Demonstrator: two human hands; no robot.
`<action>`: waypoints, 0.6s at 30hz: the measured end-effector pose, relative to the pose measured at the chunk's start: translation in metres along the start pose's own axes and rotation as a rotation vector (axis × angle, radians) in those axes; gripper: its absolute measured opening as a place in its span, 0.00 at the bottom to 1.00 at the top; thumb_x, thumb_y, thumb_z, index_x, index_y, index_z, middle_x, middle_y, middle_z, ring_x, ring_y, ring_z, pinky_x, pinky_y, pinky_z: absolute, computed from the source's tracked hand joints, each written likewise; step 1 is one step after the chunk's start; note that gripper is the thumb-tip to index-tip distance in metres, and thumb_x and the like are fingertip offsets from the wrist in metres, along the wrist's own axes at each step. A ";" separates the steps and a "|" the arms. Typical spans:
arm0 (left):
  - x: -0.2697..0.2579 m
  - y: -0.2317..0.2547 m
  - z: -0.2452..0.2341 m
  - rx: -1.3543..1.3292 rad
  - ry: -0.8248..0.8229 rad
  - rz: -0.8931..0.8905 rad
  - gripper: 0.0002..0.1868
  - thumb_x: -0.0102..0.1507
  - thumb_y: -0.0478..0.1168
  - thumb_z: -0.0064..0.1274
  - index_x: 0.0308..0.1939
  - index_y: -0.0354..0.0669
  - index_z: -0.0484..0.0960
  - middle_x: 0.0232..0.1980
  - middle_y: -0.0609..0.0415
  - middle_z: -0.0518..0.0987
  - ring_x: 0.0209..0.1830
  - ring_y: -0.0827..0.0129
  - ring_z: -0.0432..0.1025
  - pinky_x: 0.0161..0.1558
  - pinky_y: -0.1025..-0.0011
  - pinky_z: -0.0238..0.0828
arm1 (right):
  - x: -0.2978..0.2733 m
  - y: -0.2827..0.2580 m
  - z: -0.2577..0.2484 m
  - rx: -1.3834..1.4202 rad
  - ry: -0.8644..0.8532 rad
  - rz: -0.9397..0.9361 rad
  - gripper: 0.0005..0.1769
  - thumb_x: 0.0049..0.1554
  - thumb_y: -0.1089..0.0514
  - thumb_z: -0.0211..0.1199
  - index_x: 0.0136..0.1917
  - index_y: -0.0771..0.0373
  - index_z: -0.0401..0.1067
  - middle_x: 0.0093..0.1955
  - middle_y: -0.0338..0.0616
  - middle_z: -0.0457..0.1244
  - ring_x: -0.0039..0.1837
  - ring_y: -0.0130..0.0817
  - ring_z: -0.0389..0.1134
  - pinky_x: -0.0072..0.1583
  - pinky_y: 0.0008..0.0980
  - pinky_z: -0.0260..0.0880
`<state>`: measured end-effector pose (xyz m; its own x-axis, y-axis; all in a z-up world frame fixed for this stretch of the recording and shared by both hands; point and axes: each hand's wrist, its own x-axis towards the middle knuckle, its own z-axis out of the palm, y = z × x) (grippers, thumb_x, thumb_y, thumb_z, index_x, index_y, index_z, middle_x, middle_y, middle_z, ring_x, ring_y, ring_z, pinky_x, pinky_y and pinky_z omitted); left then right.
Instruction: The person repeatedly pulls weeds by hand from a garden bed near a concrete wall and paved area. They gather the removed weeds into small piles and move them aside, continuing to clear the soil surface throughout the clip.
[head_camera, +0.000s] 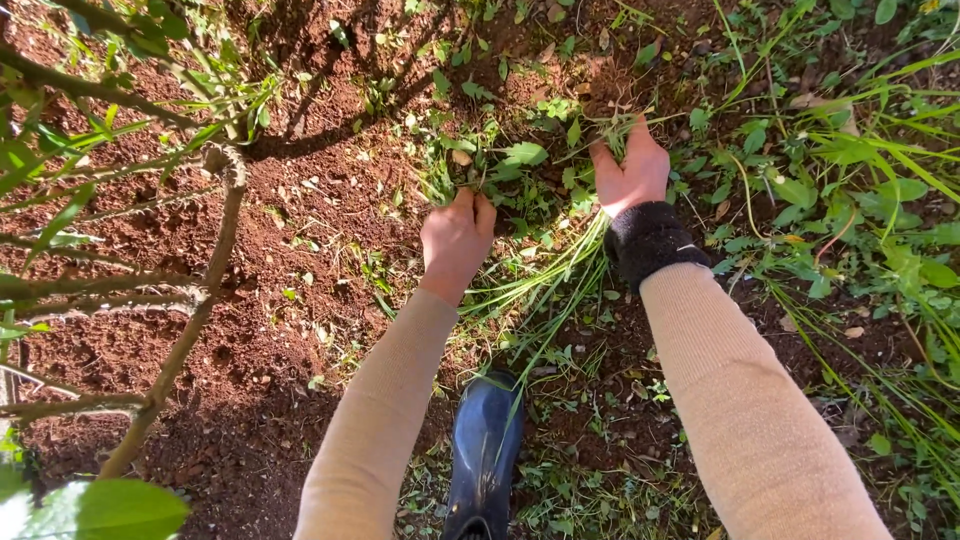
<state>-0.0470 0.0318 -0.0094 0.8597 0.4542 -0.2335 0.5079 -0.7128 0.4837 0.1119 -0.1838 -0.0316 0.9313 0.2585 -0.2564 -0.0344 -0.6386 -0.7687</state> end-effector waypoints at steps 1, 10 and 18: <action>-0.006 0.004 0.001 0.073 0.041 0.063 0.13 0.74 0.48 0.36 0.47 0.49 0.76 0.24 0.62 0.74 0.15 0.77 0.67 0.16 0.80 0.63 | 0.003 0.006 0.001 0.036 0.022 -0.039 0.29 0.69 0.57 0.61 0.75 0.77 0.58 0.27 0.33 0.54 0.26 0.24 0.54 0.37 0.26 0.64; 0.035 0.035 0.013 0.329 0.268 0.022 0.72 0.49 0.93 0.48 0.83 0.62 0.37 0.84 0.39 0.38 0.78 0.27 0.51 0.71 0.23 0.45 | 0.002 0.008 0.006 0.110 0.071 -0.131 0.30 0.69 0.53 0.64 0.77 0.70 0.61 0.27 0.47 0.54 0.25 0.29 0.55 0.40 0.36 0.61; 0.109 0.005 0.003 0.547 0.670 0.514 0.11 0.73 0.47 0.36 0.45 0.53 0.74 0.37 0.60 0.71 0.17 0.82 0.57 0.15 0.85 0.52 | -0.007 -0.023 0.004 -0.042 0.099 -0.109 0.31 0.67 0.56 0.60 0.75 0.77 0.56 0.49 0.64 0.59 0.47 0.46 0.60 0.54 0.41 0.73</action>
<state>0.0497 0.0758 -0.0352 0.8599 0.1096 0.4986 0.1831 -0.9779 -0.1009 0.1049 -0.1683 -0.0146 0.9599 0.2570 -0.1121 0.0824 -0.6408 -0.7633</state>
